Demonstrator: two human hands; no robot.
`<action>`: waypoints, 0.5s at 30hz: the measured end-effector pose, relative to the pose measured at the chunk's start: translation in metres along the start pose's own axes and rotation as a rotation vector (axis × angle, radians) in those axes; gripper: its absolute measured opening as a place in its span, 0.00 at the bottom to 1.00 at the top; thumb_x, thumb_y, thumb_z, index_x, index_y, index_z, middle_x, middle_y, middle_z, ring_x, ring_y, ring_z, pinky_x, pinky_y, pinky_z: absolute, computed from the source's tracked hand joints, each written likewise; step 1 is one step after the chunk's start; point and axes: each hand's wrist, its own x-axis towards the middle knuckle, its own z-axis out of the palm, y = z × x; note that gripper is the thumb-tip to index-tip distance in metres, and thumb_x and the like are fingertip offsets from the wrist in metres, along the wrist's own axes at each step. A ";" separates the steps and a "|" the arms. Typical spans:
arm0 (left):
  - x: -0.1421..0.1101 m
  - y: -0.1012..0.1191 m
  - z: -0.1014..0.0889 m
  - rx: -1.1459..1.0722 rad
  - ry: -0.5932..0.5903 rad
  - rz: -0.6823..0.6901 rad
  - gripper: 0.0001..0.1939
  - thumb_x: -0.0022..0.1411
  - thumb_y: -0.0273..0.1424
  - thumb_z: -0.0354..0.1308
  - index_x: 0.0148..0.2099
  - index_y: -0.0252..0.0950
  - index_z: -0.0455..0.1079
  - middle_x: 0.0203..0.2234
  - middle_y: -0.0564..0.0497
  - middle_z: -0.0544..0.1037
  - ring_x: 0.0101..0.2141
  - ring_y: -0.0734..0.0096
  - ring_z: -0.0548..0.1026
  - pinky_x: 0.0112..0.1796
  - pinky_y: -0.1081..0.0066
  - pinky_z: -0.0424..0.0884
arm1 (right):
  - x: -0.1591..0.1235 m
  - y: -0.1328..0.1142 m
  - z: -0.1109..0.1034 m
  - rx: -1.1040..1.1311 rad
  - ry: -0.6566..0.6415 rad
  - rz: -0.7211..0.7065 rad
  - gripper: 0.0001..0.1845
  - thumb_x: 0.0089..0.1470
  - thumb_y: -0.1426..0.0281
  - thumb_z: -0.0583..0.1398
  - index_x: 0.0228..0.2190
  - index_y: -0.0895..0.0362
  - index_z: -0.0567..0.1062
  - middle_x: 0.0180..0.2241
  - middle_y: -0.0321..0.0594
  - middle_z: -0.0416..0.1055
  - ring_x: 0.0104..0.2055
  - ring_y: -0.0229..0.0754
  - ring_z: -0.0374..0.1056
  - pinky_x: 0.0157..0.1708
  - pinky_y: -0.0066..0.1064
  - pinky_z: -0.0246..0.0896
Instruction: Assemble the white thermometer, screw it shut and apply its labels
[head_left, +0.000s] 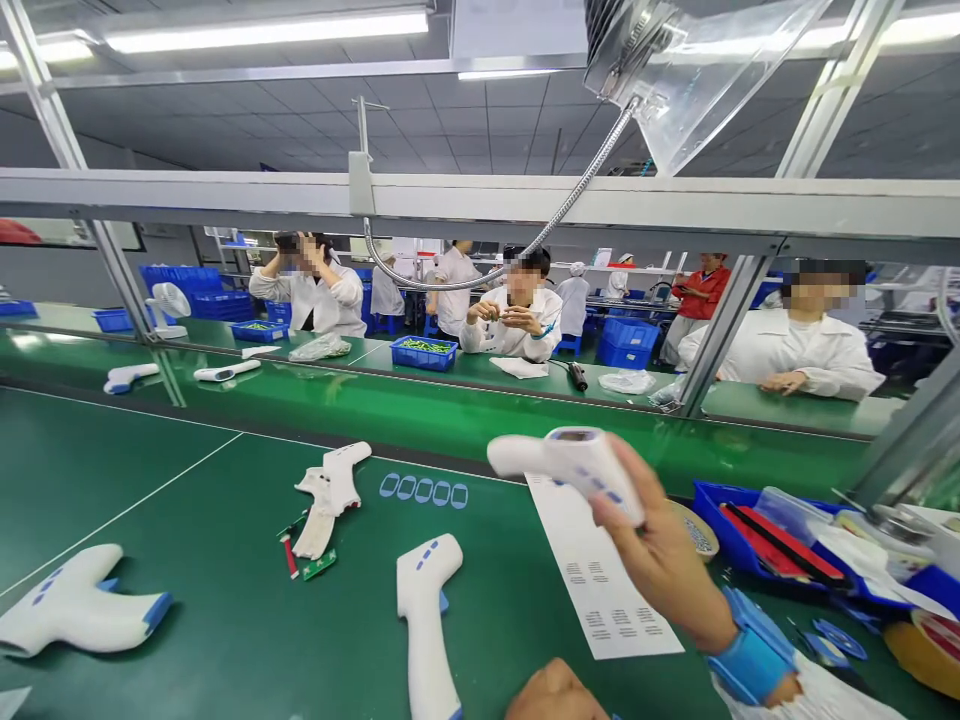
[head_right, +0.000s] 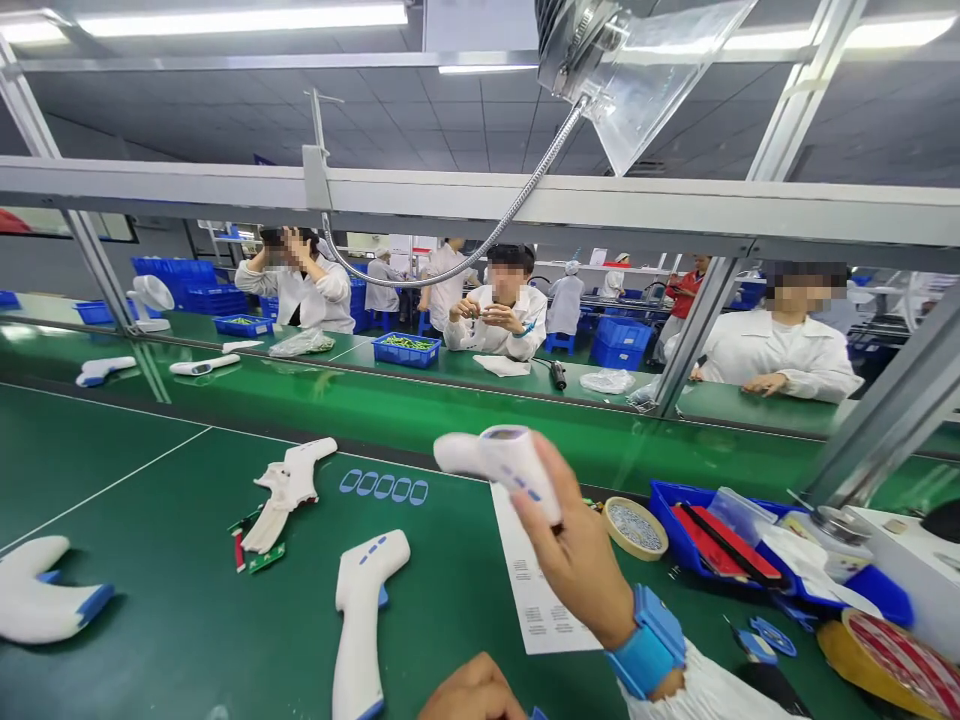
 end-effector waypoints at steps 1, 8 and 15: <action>0.003 0.003 -0.013 0.002 0.012 -0.008 0.12 0.64 0.39 0.54 0.44 0.38 0.70 0.44 0.46 0.73 0.41 0.66 0.72 0.44 0.62 0.70 | 0.001 0.000 0.001 -0.027 -0.050 -0.018 0.32 0.60 0.52 0.42 0.61 0.52 0.53 0.24 0.36 0.71 0.24 0.46 0.67 0.24 0.32 0.56; 0.002 -0.012 0.016 0.029 -0.003 -0.080 0.05 0.57 0.34 0.61 0.36 0.41 0.76 0.39 0.48 0.74 0.41 0.63 0.72 0.43 0.67 0.70 | 0.003 0.004 -0.001 0.013 -0.015 0.029 0.32 0.61 0.50 0.41 0.61 0.53 0.55 0.18 0.33 0.66 0.21 0.44 0.64 0.22 0.30 0.53; -0.002 -0.018 0.062 0.168 0.076 -0.126 0.11 0.48 0.27 0.66 0.38 0.37 0.78 0.36 0.47 0.71 0.39 0.63 0.71 0.43 0.68 0.69 | 0.001 0.005 -0.006 0.021 0.119 -0.020 0.31 0.60 0.50 0.45 0.60 0.50 0.54 0.26 0.35 0.72 0.23 0.43 0.67 0.21 0.28 0.57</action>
